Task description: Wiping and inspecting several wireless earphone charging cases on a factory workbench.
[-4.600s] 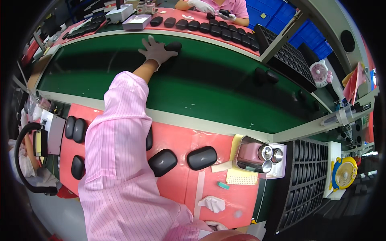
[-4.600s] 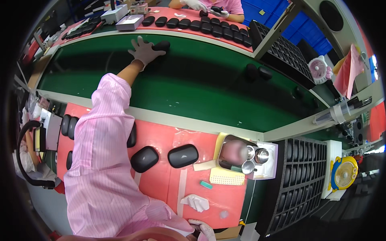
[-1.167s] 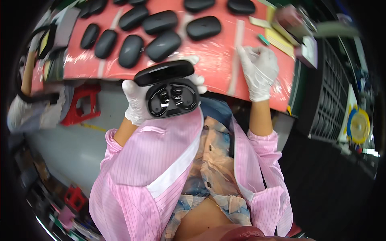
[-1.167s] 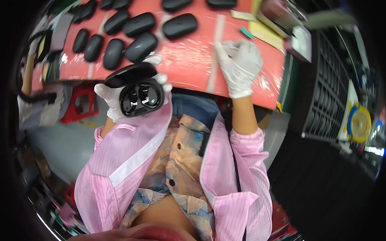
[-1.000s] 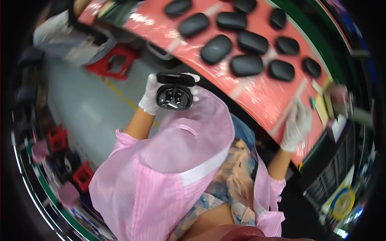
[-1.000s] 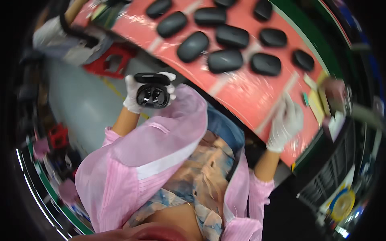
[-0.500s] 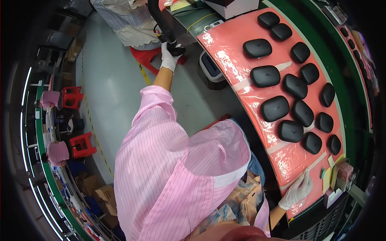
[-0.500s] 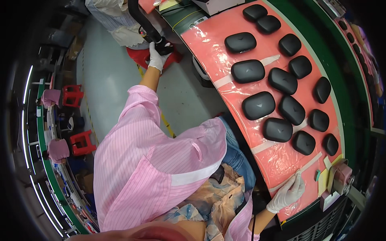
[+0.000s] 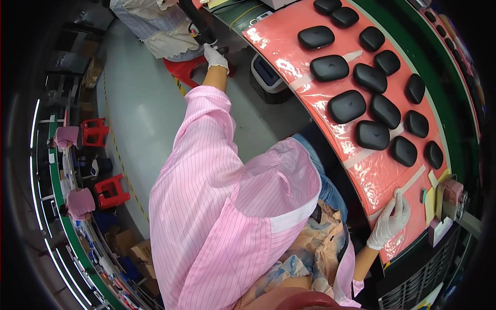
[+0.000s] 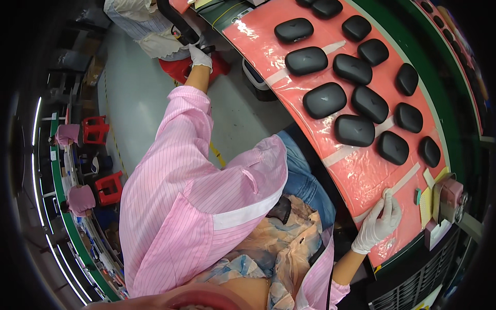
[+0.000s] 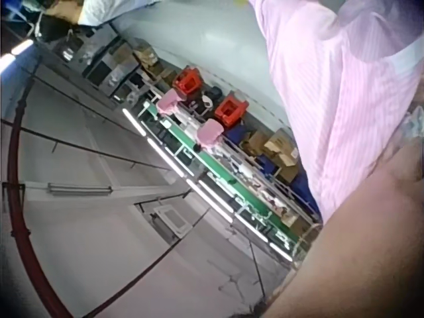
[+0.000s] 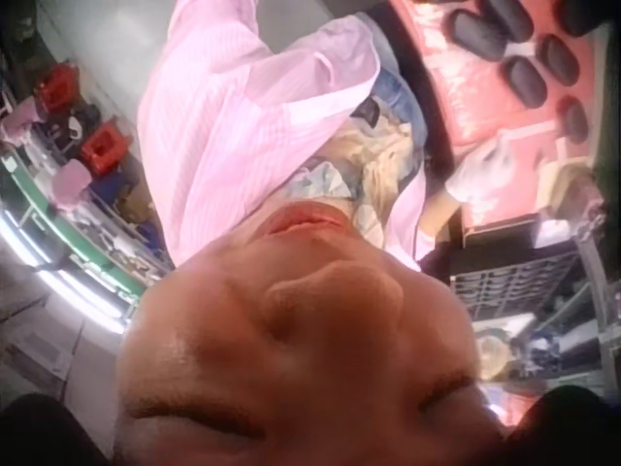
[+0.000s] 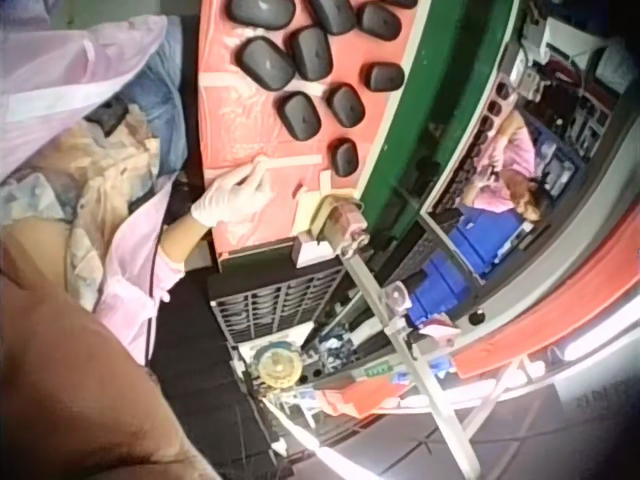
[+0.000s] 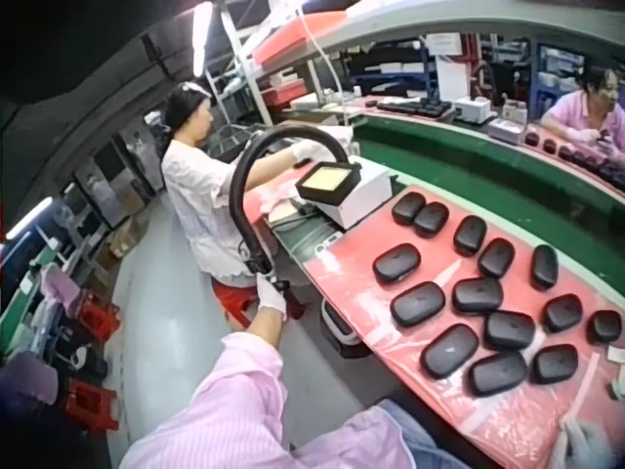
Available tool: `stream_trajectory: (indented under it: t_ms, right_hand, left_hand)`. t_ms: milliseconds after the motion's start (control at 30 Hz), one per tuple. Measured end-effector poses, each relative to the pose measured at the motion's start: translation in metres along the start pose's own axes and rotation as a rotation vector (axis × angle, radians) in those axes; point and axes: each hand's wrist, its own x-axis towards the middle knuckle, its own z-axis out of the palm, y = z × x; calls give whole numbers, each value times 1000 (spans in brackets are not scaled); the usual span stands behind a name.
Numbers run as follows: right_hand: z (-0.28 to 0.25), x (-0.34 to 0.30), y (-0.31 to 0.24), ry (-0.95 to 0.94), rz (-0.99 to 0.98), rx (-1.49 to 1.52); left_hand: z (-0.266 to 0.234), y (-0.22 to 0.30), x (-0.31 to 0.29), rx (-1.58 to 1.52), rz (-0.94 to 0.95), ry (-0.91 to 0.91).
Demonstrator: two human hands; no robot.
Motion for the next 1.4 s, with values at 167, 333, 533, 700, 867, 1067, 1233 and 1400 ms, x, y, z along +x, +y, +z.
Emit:
stream_trajectory:
  t_ms: [167, 333, 533, 700, 867, 1067, 1233, 1400]
  right_hand:
    - [-5, -19, 6, 9, 124, 116]
    - [-26, 0, -32, 74, 337, 485]
    - [-33, 64, -79, 9, -162, 610]
    - [-45, 80, -90, -65, -518, 406]
    - [-51, 67, -47, 45, -320, 425]
    - [-44, 58, -54, -5, -393, 381]
    - [-45, 72, -54, 151, -302, 573]
    - [-48, 78, -57, 16, -550, 116]
  left_hand:
    - [5, -12, -132, -49, 46, 55]
    - [5, 55, -317, 49, -164, -819]
    - [59, 68, -436, 78, -384, -1463]
    - [105, 44, -476, -485, -1047, -1943]
    - [80, 59, -510, 204, -678, -1430]
    - [80, 46, -510, 206, -745, -1494]
    - [78, 39, -513, 195, -929, -1450]
    - [77, 38, -514, 255, -1164, -1279]
